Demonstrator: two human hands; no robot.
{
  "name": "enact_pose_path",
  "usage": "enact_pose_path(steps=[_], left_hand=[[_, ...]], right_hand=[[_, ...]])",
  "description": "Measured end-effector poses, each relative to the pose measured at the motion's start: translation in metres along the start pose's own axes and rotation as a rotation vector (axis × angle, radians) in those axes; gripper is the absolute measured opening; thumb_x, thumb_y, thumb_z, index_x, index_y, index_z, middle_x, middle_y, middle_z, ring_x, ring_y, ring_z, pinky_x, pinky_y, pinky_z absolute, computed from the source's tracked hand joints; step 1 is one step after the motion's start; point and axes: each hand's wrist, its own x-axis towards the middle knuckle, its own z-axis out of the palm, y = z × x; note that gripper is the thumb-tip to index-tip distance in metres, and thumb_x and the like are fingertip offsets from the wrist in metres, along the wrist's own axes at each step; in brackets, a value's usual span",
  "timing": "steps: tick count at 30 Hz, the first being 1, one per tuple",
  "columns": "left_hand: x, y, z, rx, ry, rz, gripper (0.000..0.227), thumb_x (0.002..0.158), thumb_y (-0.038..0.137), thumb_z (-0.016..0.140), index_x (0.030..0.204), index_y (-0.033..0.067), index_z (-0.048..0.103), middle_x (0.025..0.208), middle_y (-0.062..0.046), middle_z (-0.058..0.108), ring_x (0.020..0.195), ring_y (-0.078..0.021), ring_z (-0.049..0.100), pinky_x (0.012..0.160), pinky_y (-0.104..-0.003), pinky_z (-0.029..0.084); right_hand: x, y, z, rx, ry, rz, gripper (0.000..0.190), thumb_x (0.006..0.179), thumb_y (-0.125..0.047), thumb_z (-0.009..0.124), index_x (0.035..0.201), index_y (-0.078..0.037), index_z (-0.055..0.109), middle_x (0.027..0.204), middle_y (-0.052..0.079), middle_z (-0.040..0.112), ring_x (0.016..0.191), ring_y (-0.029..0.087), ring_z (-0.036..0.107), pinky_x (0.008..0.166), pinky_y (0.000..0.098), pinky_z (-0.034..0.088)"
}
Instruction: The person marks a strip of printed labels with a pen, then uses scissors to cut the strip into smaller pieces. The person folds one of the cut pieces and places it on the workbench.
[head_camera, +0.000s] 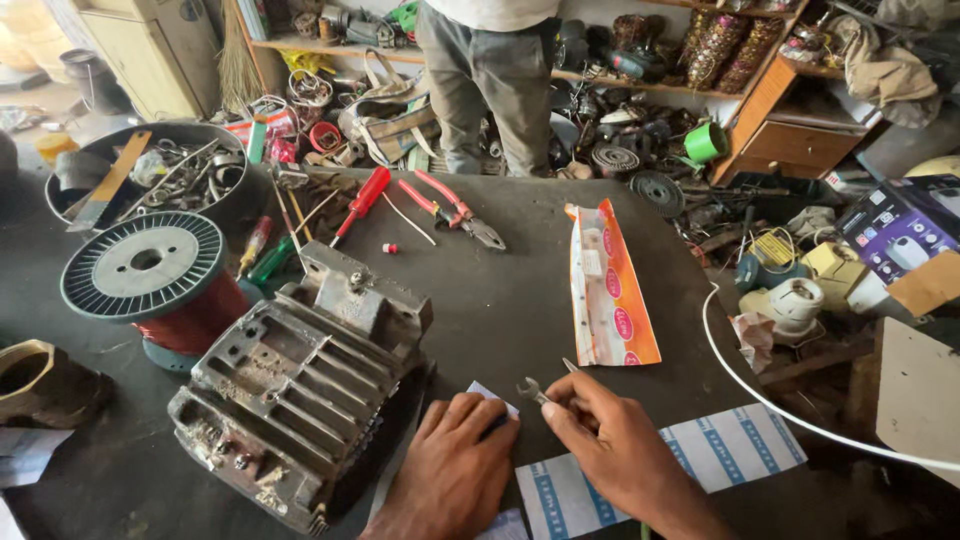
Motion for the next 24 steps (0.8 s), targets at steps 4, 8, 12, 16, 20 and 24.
enact_pose_path(steps=[4,8,12,16,20,24], left_hand=[[0.005,0.008,-0.012,0.03,-0.02,-0.009,0.036,0.08,0.017,0.067,0.112,0.0007,0.07,0.12,-0.015,0.061,0.12,-0.0334,0.053,0.099,-0.048,0.041],[-0.001,0.006,-0.019,-0.022,-0.069,-0.07,0.036,0.083,0.019,0.065,0.114,0.003,0.072,0.118,-0.015,0.062,0.119,-0.0332,0.053,0.101,-0.05,0.04],[-0.009,0.01,-0.019,0.004,-0.096,-0.07,0.039,0.085,0.021,0.063,0.117,0.0004,0.071,0.126,-0.017,0.063,0.125,-0.0314,0.053,0.103,-0.05,0.039],[-0.007,0.011,-0.023,0.018,-0.119,-0.071,0.039,0.087,0.022,0.062,0.118,-0.0002,0.072,0.13,-0.019,0.063,0.128,-0.0311,0.053,0.106,-0.05,0.038],[-0.005,0.01,-0.023,0.018,-0.125,-0.094,0.039,0.086,0.023,0.063,0.116,-0.001,0.072,0.128,-0.017,0.065,0.128,-0.0295,0.054,0.106,-0.05,0.038],[-0.01,0.01,-0.021,0.04,-0.111,-0.106,0.04,0.085,0.022,0.065,0.116,-0.0032,0.071,0.128,-0.017,0.065,0.127,-0.0288,0.055,0.106,-0.049,0.039]], right_hand=[[0.001,-0.016,0.001,-0.085,0.05,-0.004,0.025,0.09,-0.023,0.069,0.109,-0.007,0.067,0.069,0.006,0.075,0.059,0.01,0.071,0.055,0.0327,0.053],[-0.002,-0.023,0.001,-0.201,0.029,0.058,0.026,0.089,-0.023,0.069,0.111,-0.009,0.066,0.063,0.012,0.07,0.051,0.017,0.062,0.051,0.0355,0.048],[-0.005,-0.022,-0.002,-0.211,-0.031,0.085,0.021,0.092,-0.021,0.068,0.106,-0.005,0.066,0.062,0.011,0.071,0.052,0.016,0.062,0.049,0.0353,0.046],[-0.005,-0.026,0.0,-0.175,-0.087,-0.033,0.02,0.094,-0.02,0.069,0.101,-0.002,0.066,0.073,0.005,0.078,0.061,0.008,0.071,0.051,0.0286,0.05],[-0.002,-0.025,0.005,-0.179,-0.119,-0.013,0.018,0.092,-0.018,0.072,0.102,-0.003,0.07,0.077,0.005,0.08,0.064,0.006,0.073,0.052,0.0262,0.052],[0.0,-0.02,0.009,-0.194,-0.116,-0.067,0.017,0.091,-0.015,0.074,0.102,-0.002,0.073,0.076,0.006,0.078,0.067,0.005,0.071,0.053,0.0248,0.053]])
